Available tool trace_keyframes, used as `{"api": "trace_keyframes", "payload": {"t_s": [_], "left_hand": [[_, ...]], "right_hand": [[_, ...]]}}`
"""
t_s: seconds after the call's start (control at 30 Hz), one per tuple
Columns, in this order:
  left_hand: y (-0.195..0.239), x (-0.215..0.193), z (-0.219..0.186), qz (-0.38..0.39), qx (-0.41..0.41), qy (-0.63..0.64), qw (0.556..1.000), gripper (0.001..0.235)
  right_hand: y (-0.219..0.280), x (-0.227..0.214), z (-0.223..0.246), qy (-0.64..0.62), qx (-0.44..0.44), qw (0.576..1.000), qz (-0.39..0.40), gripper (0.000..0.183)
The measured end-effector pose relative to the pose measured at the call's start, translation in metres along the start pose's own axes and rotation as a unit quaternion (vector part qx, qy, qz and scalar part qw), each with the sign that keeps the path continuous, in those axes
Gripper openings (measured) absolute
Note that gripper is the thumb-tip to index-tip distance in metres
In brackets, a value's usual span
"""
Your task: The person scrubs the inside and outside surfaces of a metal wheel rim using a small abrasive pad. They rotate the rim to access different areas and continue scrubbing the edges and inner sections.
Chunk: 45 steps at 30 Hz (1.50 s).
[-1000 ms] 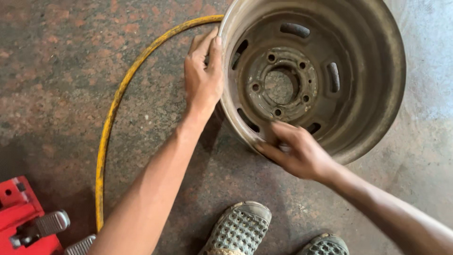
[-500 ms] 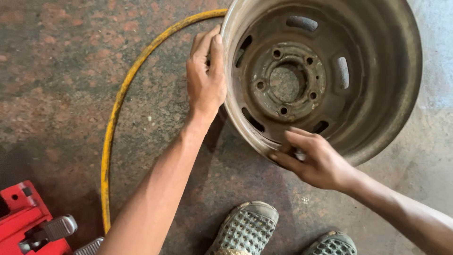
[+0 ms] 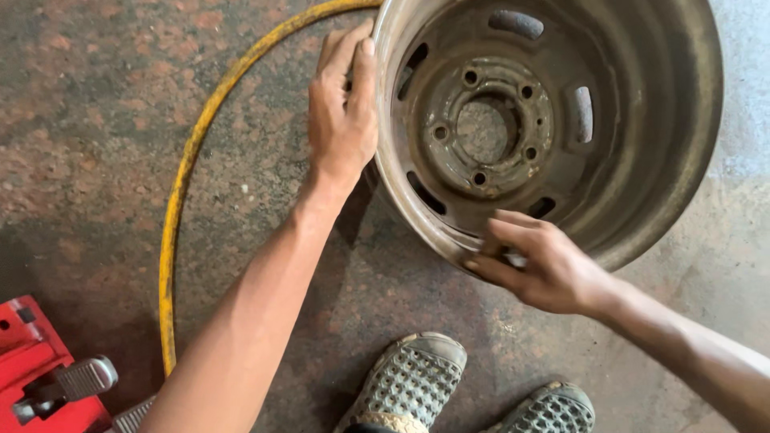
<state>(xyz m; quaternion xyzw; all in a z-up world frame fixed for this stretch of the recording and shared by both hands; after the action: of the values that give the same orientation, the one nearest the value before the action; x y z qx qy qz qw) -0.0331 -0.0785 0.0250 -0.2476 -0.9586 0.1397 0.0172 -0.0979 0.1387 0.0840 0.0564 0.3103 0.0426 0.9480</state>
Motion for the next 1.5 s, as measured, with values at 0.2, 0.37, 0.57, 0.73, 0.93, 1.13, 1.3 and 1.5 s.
{"api": "trace_keyframes", "payload": {"t_s": [0.2, 0.37, 0.57, 0.73, 0.93, 1.13, 1.3, 1.5], "left_hand": [[-0.007, -0.008, -0.019, -0.008, 0.065, -0.017, 0.998, 0.034], [-0.001, -0.008, -0.009, 0.006, 0.043, -0.013, 0.999, 0.035], [0.002, -0.001, -0.007, -0.025, 0.025, -0.035, 0.999, 0.037], [-0.002, -0.005, -0.006, 0.008, -0.013, -0.018, 1.000, 0.040], [-0.003, -0.005, -0.011, -0.008, 0.008, -0.043, 0.999, 0.039], [-0.001, -0.009, -0.020, -0.032, 0.058, -0.056, 0.996, 0.035], [-0.005, -0.011, -0.020, -0.007, 0.090, -0.087, 0.992, 0.033], [-0.006, -0.002, -0.011, -0.010, -0.011, -0.038, 0.999, 0.033]], "right_hand": [[-0.056, 0.013, -0.009, -0.046, 0.069, 0.987, -0.140, 0.025], [-0.053, 0.013, -0.005, -0.023, 0.053, 0.992, -0.109, 0.027], [-0.009, -0.007, 0.013, 0.034, -0.073, 0.996, 0.021, 0.019], [-0.075, 0.008, -0.004, -0.044, 0.099, 0.968, -0.228, 0.021], [-0.022, 0.012, -0.012, -0.007, 0.065, 0.998, -0.012, 0.028], [-0.036, 0.007, 0.003, 0.042, -0.029, 0.992, -0.113, 0.029], [-0.064, 0.013, -0.023, -0.071, 0.122, 0.975, -0.170, 0.023], [0.006, -0.004, -0.002, 0.056, -0.054, 0.997, 0.020, 0.022]]}}
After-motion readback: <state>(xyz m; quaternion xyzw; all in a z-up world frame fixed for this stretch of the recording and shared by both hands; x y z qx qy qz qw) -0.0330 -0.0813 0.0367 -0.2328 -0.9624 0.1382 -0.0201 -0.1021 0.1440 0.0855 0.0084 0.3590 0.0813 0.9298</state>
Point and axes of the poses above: each hand's wrist, its own y-axis away from the middle knuckle, its own x-axis out of the palm, z = x × y, the point moved 9 cm from there along -y, towards the middle knuckle, and after that the axes turned 2 degrees about -x, right-handed, at the moved point
